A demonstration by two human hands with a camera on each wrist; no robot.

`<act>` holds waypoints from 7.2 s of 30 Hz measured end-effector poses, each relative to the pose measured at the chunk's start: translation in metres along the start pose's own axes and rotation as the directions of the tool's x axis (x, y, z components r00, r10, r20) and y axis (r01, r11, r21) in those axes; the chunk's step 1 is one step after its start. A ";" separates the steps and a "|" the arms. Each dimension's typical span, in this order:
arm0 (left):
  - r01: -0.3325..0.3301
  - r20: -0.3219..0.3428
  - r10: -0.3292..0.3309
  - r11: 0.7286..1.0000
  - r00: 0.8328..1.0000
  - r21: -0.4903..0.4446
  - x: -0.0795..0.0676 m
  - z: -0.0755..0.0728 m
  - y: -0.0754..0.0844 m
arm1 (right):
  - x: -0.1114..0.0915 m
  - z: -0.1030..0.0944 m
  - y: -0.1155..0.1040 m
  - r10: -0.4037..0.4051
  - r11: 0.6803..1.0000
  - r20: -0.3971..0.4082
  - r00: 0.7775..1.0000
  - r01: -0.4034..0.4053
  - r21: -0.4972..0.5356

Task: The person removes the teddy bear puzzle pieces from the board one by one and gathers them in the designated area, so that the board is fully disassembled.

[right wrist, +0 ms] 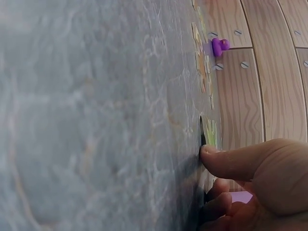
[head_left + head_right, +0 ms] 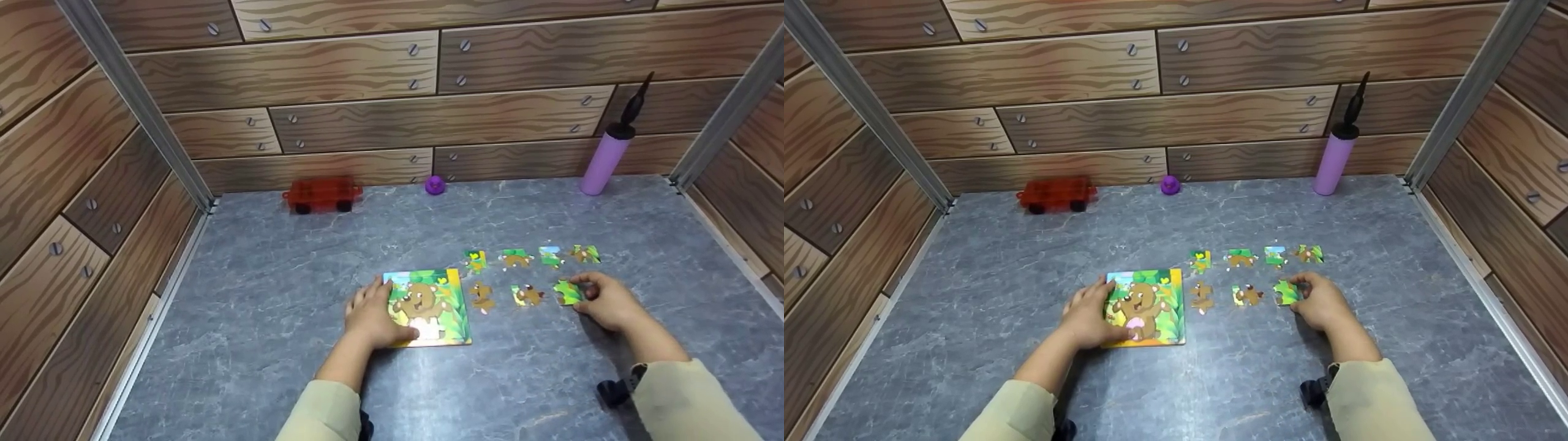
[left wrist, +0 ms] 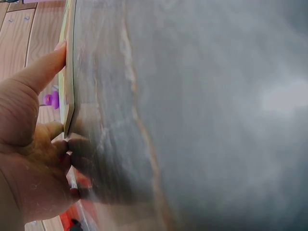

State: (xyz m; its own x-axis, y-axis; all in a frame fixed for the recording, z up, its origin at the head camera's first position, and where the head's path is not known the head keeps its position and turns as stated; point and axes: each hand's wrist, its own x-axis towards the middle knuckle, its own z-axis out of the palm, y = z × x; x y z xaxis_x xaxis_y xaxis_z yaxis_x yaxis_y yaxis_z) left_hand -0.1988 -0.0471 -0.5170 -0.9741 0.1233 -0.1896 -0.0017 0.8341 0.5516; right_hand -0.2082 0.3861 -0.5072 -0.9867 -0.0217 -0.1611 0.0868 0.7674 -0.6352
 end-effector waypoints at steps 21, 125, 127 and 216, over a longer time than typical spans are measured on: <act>-0.006 -0.009 0.006 1.000 1.000 0.006 0.000 0.001 -0.001 | -0.023 0.018 -0.063 -0.111 0.994 -0.051 0.992 0.112 0.008; -0.066 0.055 0.067 0.998 0.996 -0.017 -0.002 -0.010 -0.005 | -0.039 0.160 -0.163 -0.195 0.980 0.041 0.980 0.192 0.058; -0.064 0.057 0.064 0.998 0.996 -0.017 -0.001 -0.009 -0.006 | -0.039 0.160 -0.163 -0.200 0.978 0.034 0.979 0.197 0.063; -0.051 0.046 0.054 0.997 0.997 -0.061 -0.001 -0.009 -0.007 | -0.032 0.077 -0.113 -0.234 0.937 -0.170 0.957 0.269 0.222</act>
State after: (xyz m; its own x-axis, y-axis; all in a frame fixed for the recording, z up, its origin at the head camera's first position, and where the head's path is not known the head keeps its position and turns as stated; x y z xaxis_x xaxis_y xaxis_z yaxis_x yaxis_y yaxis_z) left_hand -0.2000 -0.0576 -0.5135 -0.9613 0.1929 -0.1968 0.0344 0.7925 0.6088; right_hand -0.1762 0.2503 -0.4885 -0.9882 -0.0918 0.1228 -0.1533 0.5710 -0.8065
